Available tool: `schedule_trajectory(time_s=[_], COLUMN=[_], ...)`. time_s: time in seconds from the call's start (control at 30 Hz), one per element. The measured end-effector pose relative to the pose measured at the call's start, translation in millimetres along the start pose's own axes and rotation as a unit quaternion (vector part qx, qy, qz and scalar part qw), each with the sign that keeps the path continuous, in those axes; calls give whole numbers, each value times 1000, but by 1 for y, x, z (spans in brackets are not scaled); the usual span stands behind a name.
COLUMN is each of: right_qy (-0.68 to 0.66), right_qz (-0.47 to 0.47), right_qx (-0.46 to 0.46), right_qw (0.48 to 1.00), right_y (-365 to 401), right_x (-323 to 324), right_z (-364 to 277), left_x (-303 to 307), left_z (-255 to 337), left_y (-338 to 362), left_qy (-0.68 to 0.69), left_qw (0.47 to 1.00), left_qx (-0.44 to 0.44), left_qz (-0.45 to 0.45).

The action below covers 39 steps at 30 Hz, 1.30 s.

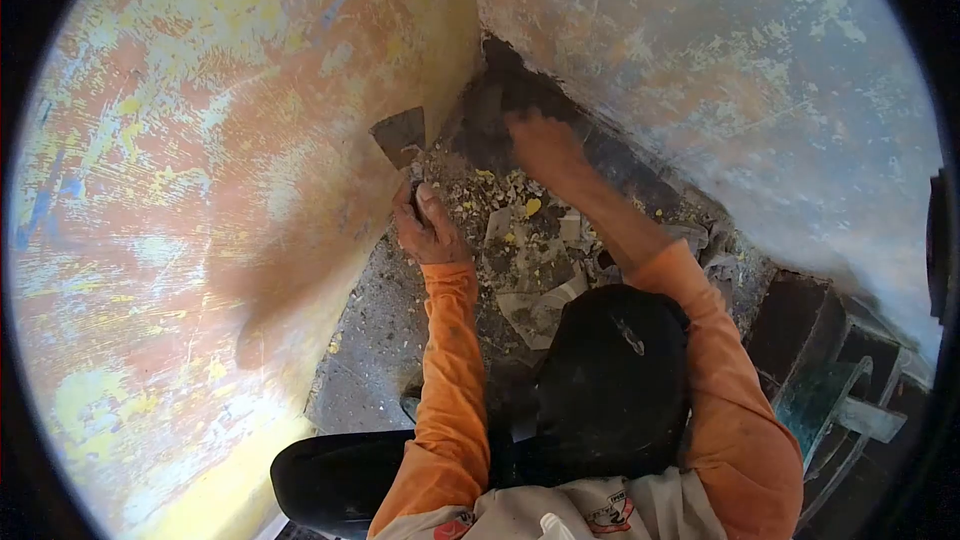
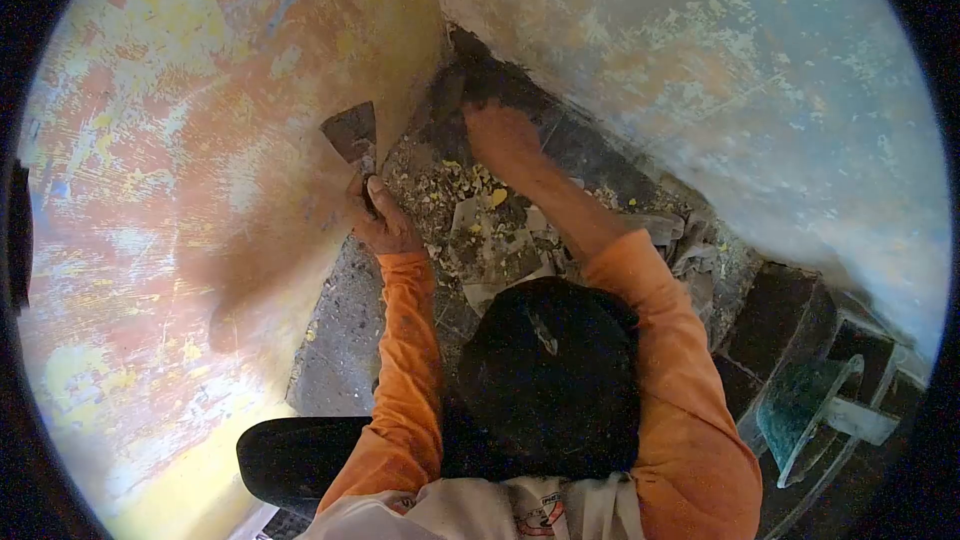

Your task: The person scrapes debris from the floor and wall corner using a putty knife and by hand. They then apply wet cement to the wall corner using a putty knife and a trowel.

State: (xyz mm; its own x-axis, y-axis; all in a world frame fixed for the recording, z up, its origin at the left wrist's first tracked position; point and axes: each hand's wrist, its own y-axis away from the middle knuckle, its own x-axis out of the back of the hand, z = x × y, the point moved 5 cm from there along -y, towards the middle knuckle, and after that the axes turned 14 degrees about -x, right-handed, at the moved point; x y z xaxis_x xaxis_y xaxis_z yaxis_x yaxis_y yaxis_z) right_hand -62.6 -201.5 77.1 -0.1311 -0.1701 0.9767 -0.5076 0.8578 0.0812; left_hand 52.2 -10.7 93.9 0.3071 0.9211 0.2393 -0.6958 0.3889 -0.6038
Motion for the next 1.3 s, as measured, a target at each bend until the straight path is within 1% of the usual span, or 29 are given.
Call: schedule_trajectory(time_s=[0.07,0.1,0.17,0.2,0.23,0.27,0.3,0.33,0.37,0.4,0.43,0.5,0.57,0.6,0.67,0.7,0.77,0.8,0.87,0.9,0.93,0.97,1.0,1.03,1.1,1.13,1.2,1.23,1.3], right_qy=[-22,-22,-43,-46,-12,24,27,3,-20,-18,-26,-38,-47,-47,28,31,-50,-49,-46,-49,-40,-30,-15,1,-21,-21,-96,-99,-87], right_qz=[-61,-61,22,19,13,9,12,5,1,5,-4,-32,1,2,27,24,-34,-30,10,1,6,7,20,36,69,71,-56,-57,-50], right_qx=[23,25,-33,-36,-24,-11,-11,-10,-7,-6,-6,-8,-75,-75,17,18,40,43,15,11,-13,-37,-13,12,76,75,73,67,48], right_qw=[998,998,998,998,1000,1000,1000,1000,1000,1000,1000,999,996,996,999,999,997,997,999,999,999,999,1000,999,994,994,991,991,994], right_y=[13,6,-12,-11,-13,-17,-9,7,13,10,9,13,-15,-5,30,49,72,63,47,40,20,13,19,29,96,111,124,118,84], right_x=[10,13,20,10,0,-6,-4,-3,1,9,18,11,15,5,-20,-20,-14,-3,10,5,9,10,-14,-38,-33,-24,-14,-13,-9], right_z=[4,5,14,11,2,-2,-5,-7,-9,-4,6,9,12,2,-32,-33,-37,-32,-11,-10,-4,1,-8,-24,-59,-61,-60,-53,-28], left_x=[0,0,1,1,1,0,0,1,-1,-2,-4,4,2,3,2,4,8,8,8,13,13,17,19,17,21,20,18,18,21], left_z=[7,11,13,14,12,8,7,9,7,4,6,16,12,12,10,9,12,11,5,4,9,18,24,22,21,23,26,27,27], left_y=[-1,-3,-4,-3,-2,-2,-2,-2,-3,-4,-10,-10,-13,-12,-18,-15,-14,-17,-18,-16,-23,-27,-31,-35,-35,-37,-39,-40,-41], left_qy=[-4,-8,7,25,26,12,-4,-1,14,26,24,16,8,-2,22,39,43,44,59,78,81,56,31,33,42,44,140,141,143], left_qw=[1000,1000,1000,1000,1000,1000,1000,1000,1000,999,999,1000,999,999,999,999,999,999,997,995,995,996,996,996,994,993,984,984,982], left_qx=[-9,-22,-16,-10,-11,-15,-17,-17,3,24,26,-15,-30,-37,-26,-10,-5,-4,-7,-13,-16,-34,-52,-54,-66,-67,-44,-44,-46], left_qz=[10,18,9,-2,-2,1,4,4,-3,-11,-8,20,24,24,23,19,21,29,45,59,60,62,62,63,82,81,104,98,111])
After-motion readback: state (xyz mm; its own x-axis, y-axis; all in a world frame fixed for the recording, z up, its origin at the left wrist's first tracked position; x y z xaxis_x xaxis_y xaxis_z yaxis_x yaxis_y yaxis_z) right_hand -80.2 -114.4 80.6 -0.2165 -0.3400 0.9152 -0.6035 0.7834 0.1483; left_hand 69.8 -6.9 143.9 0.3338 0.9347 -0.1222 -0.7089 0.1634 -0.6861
